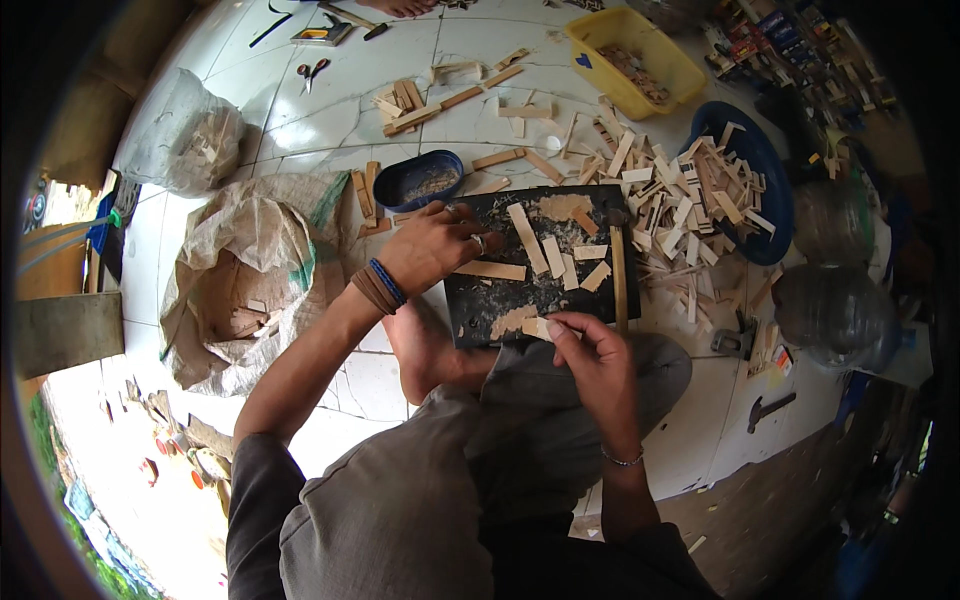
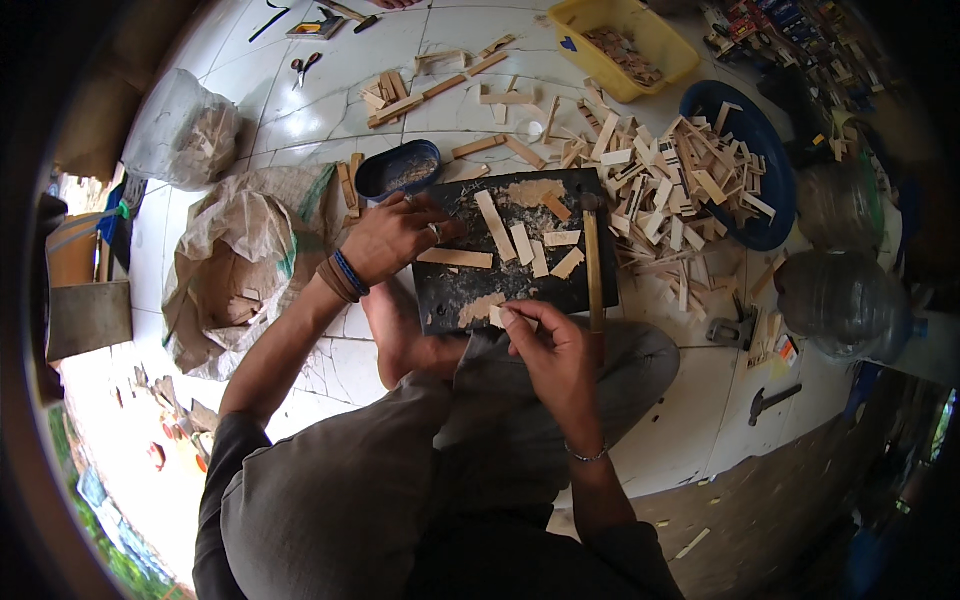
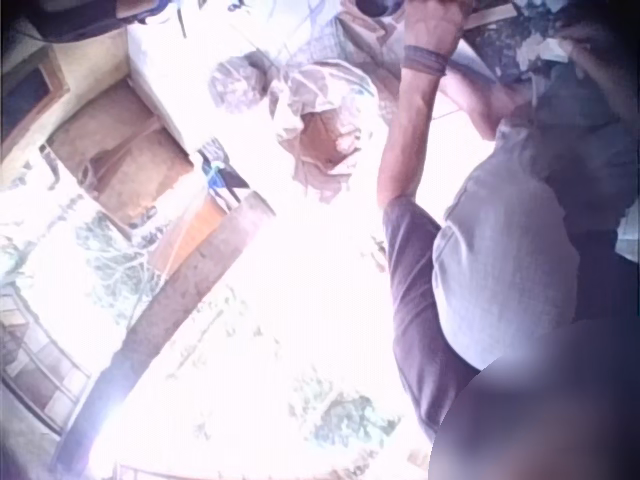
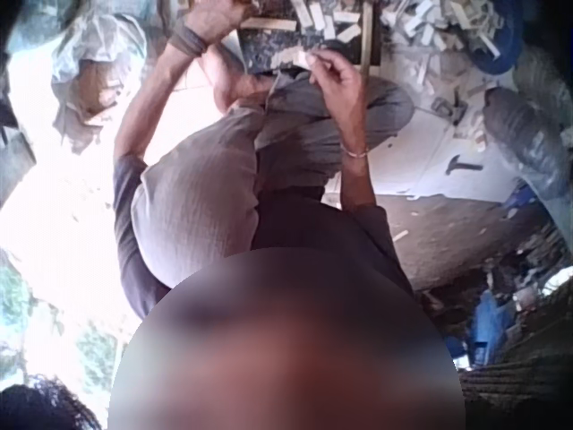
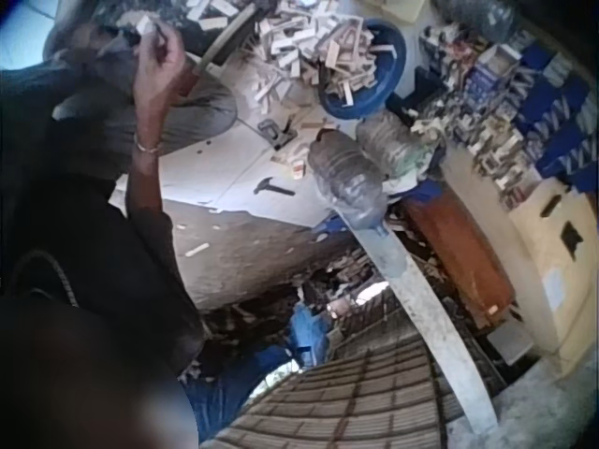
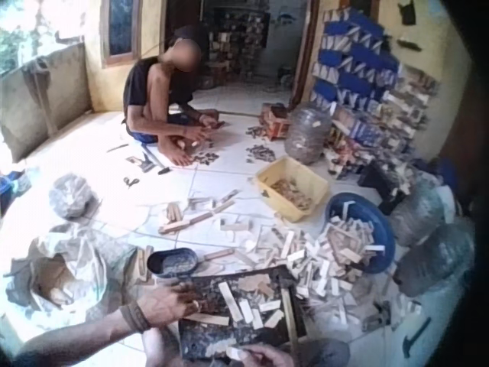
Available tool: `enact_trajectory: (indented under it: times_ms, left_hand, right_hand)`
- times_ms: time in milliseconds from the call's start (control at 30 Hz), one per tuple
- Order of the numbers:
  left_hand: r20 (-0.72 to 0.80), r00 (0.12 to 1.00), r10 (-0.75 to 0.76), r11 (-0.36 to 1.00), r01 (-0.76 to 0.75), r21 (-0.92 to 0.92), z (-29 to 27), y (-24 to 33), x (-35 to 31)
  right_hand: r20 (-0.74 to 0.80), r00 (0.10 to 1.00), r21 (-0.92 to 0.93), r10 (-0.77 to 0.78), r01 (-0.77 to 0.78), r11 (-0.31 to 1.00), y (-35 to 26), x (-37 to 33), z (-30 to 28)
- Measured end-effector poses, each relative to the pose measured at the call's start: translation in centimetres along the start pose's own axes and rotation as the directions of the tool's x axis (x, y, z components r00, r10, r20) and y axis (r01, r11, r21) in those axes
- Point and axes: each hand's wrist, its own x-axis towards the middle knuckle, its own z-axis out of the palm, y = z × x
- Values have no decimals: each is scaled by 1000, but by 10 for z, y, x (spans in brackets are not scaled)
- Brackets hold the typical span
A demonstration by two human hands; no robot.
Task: The person sits on the floor and repeatedly splits small wooden sticks using a hammer and a metal wedge. They pick up sticks from a sack, position them on a black board, strike them with the hammer, and place the split pieces into a blue tray.
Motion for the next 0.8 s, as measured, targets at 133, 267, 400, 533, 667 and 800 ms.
enact_trajectory:
  times_ms: [133, 267, 400, 533, 667, 800]
  left_hand:
    - [82, 990, 116, 990, -122, 73, -3, -2, 14]
    - [111, 976, 185, 980, -192, 58, -2, -9, 20]
    - [20, 980, 198, 977, -199, 70, 0, -10, 21]
    - [146, 957, -249, 606, 272, -747, -4, -8, 22]
    - [299, 816, -495, -348, 129, -929, -11, 6, 17]
    - [397, 777, -488, -650, -20, -760, -16, 24, 11]
  right_hand:
    - [-15, 1000, 11, -14, 14, 1000, 0, -1, 1]
    - [-8, 1000, -22, -25, 25, 999, 0, -1, 1]
    - [-8, 999, 21, -32, 33, 999, 0, -1, 2]
    - [-8, 999, 38, -35, 36, 999, 1, -3, 3]
    - [-2, 1000, 14, -14, 14, 1000, 1, -3, 2]
    - [-10, 999, 6, -40, 40, 999, 0, -4, 2]
